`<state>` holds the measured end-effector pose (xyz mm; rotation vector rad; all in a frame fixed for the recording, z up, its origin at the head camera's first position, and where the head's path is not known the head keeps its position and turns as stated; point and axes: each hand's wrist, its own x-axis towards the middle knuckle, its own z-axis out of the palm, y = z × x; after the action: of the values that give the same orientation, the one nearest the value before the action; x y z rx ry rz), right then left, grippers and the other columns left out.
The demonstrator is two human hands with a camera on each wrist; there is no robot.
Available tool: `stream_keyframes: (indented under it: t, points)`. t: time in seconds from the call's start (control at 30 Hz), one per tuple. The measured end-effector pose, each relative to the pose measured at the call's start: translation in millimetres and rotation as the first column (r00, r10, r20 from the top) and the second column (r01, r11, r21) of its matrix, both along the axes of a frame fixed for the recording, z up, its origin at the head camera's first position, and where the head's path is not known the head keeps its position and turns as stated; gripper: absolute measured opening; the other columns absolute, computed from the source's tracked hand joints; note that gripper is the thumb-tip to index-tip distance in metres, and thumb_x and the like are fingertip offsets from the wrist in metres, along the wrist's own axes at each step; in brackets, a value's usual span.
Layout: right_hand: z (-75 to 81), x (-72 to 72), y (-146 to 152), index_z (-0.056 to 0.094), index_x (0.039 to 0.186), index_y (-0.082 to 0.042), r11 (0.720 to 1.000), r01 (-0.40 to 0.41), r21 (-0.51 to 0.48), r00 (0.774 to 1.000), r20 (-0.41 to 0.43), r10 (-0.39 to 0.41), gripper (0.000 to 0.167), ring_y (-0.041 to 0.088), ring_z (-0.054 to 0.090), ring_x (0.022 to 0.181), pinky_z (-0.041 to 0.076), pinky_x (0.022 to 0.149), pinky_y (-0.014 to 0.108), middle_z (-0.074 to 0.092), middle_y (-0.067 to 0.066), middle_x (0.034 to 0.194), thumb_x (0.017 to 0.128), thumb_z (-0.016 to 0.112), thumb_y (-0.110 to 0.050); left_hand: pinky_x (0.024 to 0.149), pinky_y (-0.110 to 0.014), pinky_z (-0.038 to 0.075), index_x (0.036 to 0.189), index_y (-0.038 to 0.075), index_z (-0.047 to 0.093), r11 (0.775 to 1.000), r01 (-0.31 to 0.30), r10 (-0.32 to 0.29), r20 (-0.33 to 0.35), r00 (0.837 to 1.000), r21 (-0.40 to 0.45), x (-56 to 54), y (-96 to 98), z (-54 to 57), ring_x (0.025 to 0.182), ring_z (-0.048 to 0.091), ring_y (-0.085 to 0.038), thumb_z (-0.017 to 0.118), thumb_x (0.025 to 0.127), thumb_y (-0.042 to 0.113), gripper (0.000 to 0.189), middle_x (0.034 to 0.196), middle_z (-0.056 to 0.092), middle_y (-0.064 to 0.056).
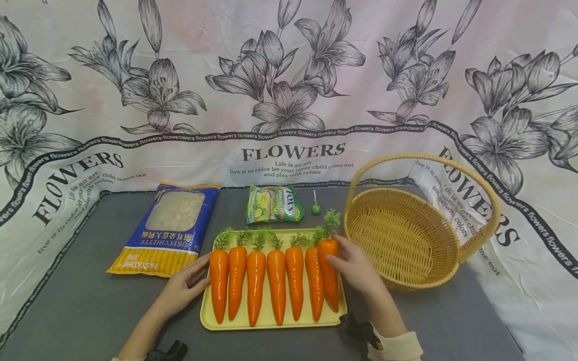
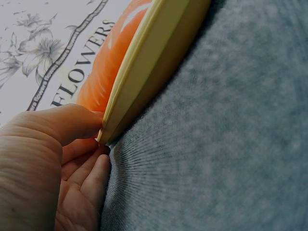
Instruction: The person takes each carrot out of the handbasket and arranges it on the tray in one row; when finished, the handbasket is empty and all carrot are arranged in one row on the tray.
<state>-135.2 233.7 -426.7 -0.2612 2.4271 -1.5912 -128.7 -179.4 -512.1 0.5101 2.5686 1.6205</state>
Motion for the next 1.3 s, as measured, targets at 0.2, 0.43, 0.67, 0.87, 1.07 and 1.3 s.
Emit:
stream_keyframes:
  t: [0.2, 0.43, 0.67, 0.87, 1.07, 1.3]
  points:
    - [-3.9, -1.2, -7.2, 0.017, 0.148, 0.008, 0.997, 0.037, 0.060, 0.999, 0.032, -0.039, 0.061, 0.046, 0.040, 0.130, 0.050, 0.098, 0.048, 0.034, 0.034, 0.143, 0.100, 0.048, -0.014, 0.104, -0.038, 0.043, 0.141, 0.000, 0.044, 1.000, 0.001, -0.001, -0.003, 1.000, 0.008, -0.7, -0.3, -1.3, 0.136, 0.037, -0.032, 0.063, 0.092, 0.013, 0.054, 0.148, 0.040, -0.017]
    - [-8.5, -1.4, -13.3, 0.016, 0.148, 0.008, 0.990, 0.098, 0.106, 0.993, 0.054, -0.104, 0.055, 0.047, 0.040, 0.128, 0.048, 0.098, 0.053, 0.034, 0.034, 0.143, 0.101, 0.042, -0.007, 0.104, -0.038, 0.043, 0.141, 0.000, 0.044, 1.000, -0.002, 0.002, 0.002, 1.000, 0.000, 0.3, -1.3, -2.4, 0.136, 0.037, -0.031, 0.063, 0.092, 0.013, 0.055, 0.148, 0.039, -0.016]
    - [-15.4, -3.5, -19.7, 0.019, 0.148, 0.006, 0.969, 0.188, 0.160, 0.976, 0.084, -0.203, 0.056, 0.045, 0.041, 0.129, 0.046, 0.100, 0.054, 0.034, 0.032, 0.144, 0.101, 0.043, -0.011, 0.103, -0.038, 0.043, 0.141, 0.000, 0.043, 1.000, -0.003, 0.003, -0.008, 1.000, -0.002, 1.6, -2.4, -1.1, 0.135, 0.038, -0.031, 0.063, 0.092, 0.014, 0.054, 0.148, 0.039, -0.016]
    - [-20.8, -0.3, -23.5, 0.020, 0.149, 0.003, 0.954, 0.270, 0.133, 0.955, 0.090, -0.283, 0.058, 0.043, 0.038, 0.131, 0.045, 0.101, 0.054, 0.035, 0.030, 0.144, 0.101, 0.046, -0.014, 0.104, -0.039, 0.043, 0.141, 0.001, 0.043, 1.000, 0.004, -0.004, -0.005, 1.000, 0.004, 2.8, -1.7, -0.6, 0.135, 0.037, -0.032, 0.062, 0.092, 0.016, 0.055, 0.148, 0.039, -0.016]
    - [-32.7, 3.3, -26.2, 0.017, 0.151, 0.001, 0.942, 0.334, 0.026, 0.935, 0.115, -0.334, 0.059, 0.040, 0.032, 0.137, 0.039, 0.108, 0.053, 0.030, 0.027, 0.149, 0.101, 0.044, -0.013, 0.103, -0.039, 0.043, 0.141, 0.001, 0.043, 1.000, 0.003, -0.003, -0.006, 1.000, -0.003, 3.4, -2.7, 0.7, 0.135, 0.038, -0.031, 0.062, 0.092, 0.016, 0.055, 0.148, 0.039, -0.016]
    - [-38.0, 5.9, -27.7, 0.010, 0.152, -0.001, 0.942, 0.335, 0.012, 0.933, 0.135, -0.333, 0.068, 0.037, 0.023, 0.142, 0.030, 0.115, 0.050, 0.020, 0.025, 0.154, 0.099, 0.050, -0.013, 0.103, -0.039, 0.043, 0.141, 0.002, 0.044, 1.000, -0.003, 0.003, -0.002, 1.000, 0.000, 5.2, -3.0, 1.7, 0.135, 0.038, -0.031, 0.063, 0.092, 0.016, 0.055, 0.148, 0.040, -0.016]
